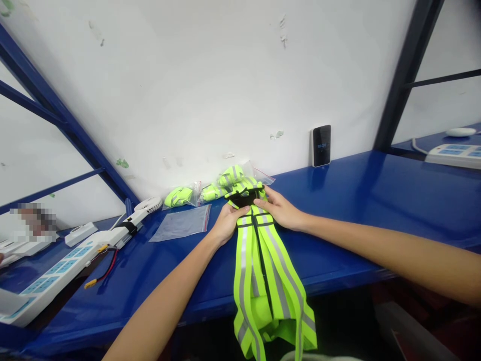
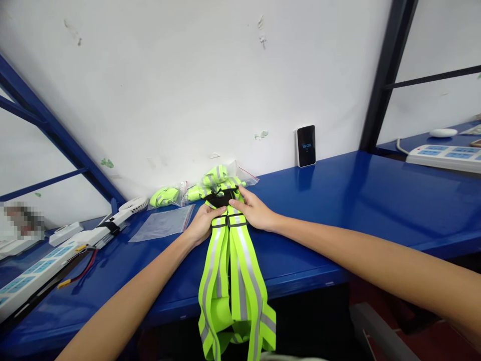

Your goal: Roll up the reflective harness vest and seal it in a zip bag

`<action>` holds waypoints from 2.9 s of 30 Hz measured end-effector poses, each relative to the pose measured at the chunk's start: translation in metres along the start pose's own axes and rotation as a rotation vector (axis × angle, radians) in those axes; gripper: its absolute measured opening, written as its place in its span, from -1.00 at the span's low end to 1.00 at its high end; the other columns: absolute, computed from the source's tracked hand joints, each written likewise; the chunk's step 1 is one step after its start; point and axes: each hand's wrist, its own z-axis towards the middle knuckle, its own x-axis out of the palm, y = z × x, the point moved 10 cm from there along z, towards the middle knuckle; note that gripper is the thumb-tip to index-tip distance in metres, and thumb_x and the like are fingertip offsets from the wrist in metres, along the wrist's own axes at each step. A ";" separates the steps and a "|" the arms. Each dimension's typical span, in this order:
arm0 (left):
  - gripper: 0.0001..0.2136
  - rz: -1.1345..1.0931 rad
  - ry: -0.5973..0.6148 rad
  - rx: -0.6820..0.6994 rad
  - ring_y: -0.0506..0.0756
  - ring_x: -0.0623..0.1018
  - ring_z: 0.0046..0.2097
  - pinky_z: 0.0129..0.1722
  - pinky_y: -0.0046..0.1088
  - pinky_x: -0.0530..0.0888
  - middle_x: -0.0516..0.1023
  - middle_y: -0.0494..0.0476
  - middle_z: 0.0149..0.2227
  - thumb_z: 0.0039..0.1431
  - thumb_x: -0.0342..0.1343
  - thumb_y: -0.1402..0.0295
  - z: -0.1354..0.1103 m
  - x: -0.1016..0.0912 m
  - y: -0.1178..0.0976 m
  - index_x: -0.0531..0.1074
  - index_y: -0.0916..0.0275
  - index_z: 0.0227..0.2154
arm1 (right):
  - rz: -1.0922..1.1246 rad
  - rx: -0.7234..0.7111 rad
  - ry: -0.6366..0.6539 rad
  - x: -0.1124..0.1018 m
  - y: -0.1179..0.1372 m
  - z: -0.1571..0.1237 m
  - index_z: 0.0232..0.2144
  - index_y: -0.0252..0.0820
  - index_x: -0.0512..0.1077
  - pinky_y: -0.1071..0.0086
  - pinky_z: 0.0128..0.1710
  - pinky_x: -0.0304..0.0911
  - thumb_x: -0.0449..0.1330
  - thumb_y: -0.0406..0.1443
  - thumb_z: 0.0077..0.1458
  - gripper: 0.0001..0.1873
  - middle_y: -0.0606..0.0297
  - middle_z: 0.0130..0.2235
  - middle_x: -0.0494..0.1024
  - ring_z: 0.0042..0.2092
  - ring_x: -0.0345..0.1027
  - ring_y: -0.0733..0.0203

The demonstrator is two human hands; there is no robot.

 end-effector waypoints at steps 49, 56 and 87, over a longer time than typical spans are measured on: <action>-0.54 0.264 -0.027 0.292 0.17 0.53 -0.05 -0.08 -0.32 0.47 0.52 0.12 -0.07 0.03 0.27 0.24 0.002 -0.018 -0.033 0.30 0.15 0.00 | -0.012 0.102 0.021 -0.011 0.000 0.003 -0.05 -0.13 0.46 0.02 0.00 0.35 0.31 -0.31 -0.02 -0.59 0.23 -0.07 0.59 -0.05 0.47 -0.01; -0.55 0.291 -0.087 0.330 0.16 0.50 -0.02 -0.01 -0.33 0.42 0.50 0.15 -0.04 0.04 0.26 0.24 0.004 -0.023 -0.035 0.31 0.19 -0.02 | 0.089 0.179 -0.136 -0.017 -0.007 0.001 -0.20 -0.16 0.52 0.06 0.00 0.36 0.34 -0.42 -0.12 -0.66 0.24 -0.18 0.63 -0.13 0.51 0.02; -0.48 0.250 -0.001 0.393 0.15 0.54 -0.07 -0.10 -0.37 0.49 0.51 0.20 -0.03 0.06 0.26 0.26 0.008 0.001 -0.031 0.23 0.20 0.06 | 0.068 0.117 -0.146 -0.017 -0.021 -0.001 0.27 -0.03 -0.06 0.09 0.07 0.31 0.35 -0.35 -0.06 -0.05 0.15 0.13 0.39 0.09 0.36 0.01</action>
